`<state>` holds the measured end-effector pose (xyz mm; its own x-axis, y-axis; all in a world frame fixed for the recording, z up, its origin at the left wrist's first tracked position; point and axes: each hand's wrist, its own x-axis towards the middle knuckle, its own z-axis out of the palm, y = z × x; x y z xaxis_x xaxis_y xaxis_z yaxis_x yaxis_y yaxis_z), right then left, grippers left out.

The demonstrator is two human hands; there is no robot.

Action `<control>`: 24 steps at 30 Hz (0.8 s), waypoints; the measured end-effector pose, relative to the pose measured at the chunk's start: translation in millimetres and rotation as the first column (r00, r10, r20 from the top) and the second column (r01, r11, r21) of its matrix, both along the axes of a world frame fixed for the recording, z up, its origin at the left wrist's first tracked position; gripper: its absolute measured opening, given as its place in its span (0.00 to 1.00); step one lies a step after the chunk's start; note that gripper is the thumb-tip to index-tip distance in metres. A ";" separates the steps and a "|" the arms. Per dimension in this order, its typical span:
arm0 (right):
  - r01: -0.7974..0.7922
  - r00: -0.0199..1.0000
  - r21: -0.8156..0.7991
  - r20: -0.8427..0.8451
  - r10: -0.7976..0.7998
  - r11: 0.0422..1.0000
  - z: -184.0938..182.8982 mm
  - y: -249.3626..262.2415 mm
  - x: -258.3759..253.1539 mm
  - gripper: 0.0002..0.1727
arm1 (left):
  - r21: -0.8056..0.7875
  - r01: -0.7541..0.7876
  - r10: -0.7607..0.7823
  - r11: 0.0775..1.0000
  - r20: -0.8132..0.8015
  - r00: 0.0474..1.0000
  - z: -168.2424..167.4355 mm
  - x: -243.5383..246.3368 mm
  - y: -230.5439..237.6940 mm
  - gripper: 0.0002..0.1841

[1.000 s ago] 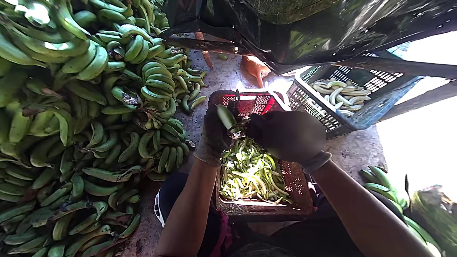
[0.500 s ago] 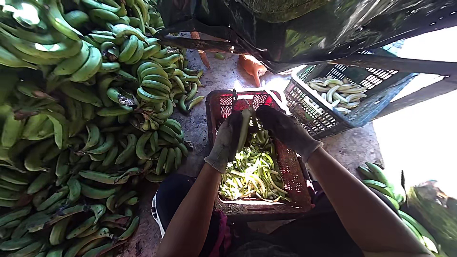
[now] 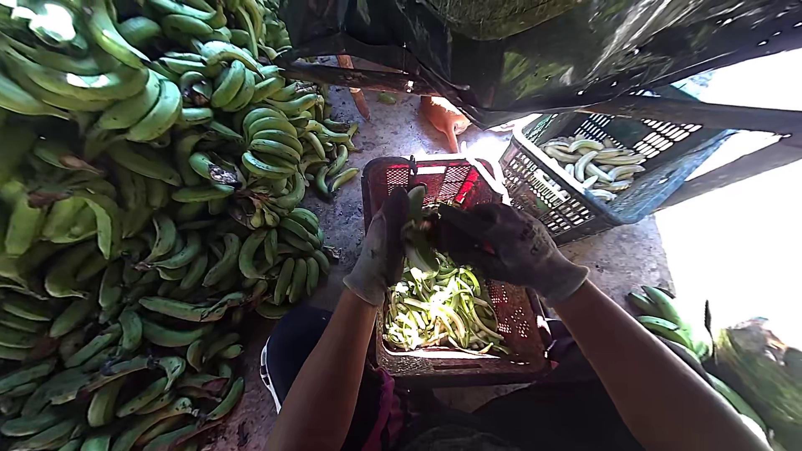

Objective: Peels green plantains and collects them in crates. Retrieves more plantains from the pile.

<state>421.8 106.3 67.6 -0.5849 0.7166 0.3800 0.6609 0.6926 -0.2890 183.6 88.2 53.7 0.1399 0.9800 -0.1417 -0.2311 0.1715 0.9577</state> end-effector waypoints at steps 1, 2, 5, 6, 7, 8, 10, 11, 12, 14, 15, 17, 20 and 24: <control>0.065 0.997 -0.080 -0.030 -0.068 0.995 -0.2 2.5 0.6 0.33 | 0.049 0.019 -0.017 0.999 -0.045 0.999 0.7 1.4 -2.8 0.21; 0.124 0.990 -0.179 -0.047 -0.135 0.976 0.4 6.5 2.3 0.34 | 0.091 0.046 -0.037 0.995 -0.091 0.995 0.5 0.8 -4.6 0.21; 0.176 0.962 -0.407 -0.123 -0.244 0.896 5.9 23.5 10.1 0.31 | 0.133 0.050 -0.016 0.990 -0.248 0.969 3.6 1.1 -3.9 0.22; 0.168 0.951 -0.466 -0.156 -0.267 0.869 3.2 30.4 16.0 0.29 | 0.148 0.048 -0.005 0.988 -0.278 0.961 3.4 0.4 -4.0 0.22; 0.131 0.926 -0.517 -0.241 -0.291 0.846 -1.1 34.6 20.1 0.27 | 0.152 0.029 0.017 0.988 -0.292 0.956 0.8 0.0 -3.1 0.22; 0.069 0.877 -0.565 -0.358 -0.320 0.822 -5.1 35.5 20.6 0.24 | 0.143 -0.002 0.047 0.990 -0.312 0.949 -3.9 0.2 -0.7 0.22; 0.010 0.791 -0.676 -0.445 -0.420 0.737 -5.7 30.2 11.9 0.28 | 0.095 -0.053 0.082 0.994 -0.343 0.936 -11.1 5.0 7.8 0.26; 0.045 0.800 -0.703 -0.400 -0.447 0.710 -2.1 23.4 1.8 0.35 | 0.070 -0.043 0.064 0.997 -0.330 0.942 -12.4 9.7 11.0 0.26; 0.093 0.840 -0.698 -0.329 -0.432 0.711 -2.5 16.8 -8.6 0.41 | 0.033 -0.016 0.025 0.999 -0.286 0.958 -13.2 16.2 11.8 0.25; 0.183 0.903 -0.675 -0.172 -0.394 0.715 -18.0 9.5 -23.6 0.45 | -0.051 0.090 -0.099 0.995 -0.208 0.973 -17.2 28.5 11.3 0.22; 0.198 0.906 -0.721 -0.125 -0.405 0.664 -26.4 8.9 -26.0 0.46 | -0.086 0.149 -0.166 0.985 -0.242 0.956 -21.0 31.9 15.6 0.23; 0.105 0.831 -0.881 -0.177 -0.527 0.461 -37.5 15.5 -17.0 0.39 | -0.136 0.210 -0.249 0.968 -0.433 0.866 -39.6 33.9 33.5 0.26; -0.181 0.431 -0.877 -0.478 -0.765 0.446 -43.0 32.8 30.2 0.19 | -0.226 0.300 -0.327 0.927 -0.879 0.347 -93.3 34.3 60.9 0.26; -0.301 -0.303 -0.582 -0.693 -0.654 0.756 -15.4 55.9 110.6 0.25 | -0.520 -0.005 -0.517 0.854 -0.849 -0.110 -175.5 55.2 48.5 0.32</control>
<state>532.4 162.2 52.3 0.3053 0.9363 -0.1737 -0.6701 0.0816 -0.7377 238.8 136.7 -121.8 -0.1608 0.7725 -0.6143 0.9765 0.2148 0.0145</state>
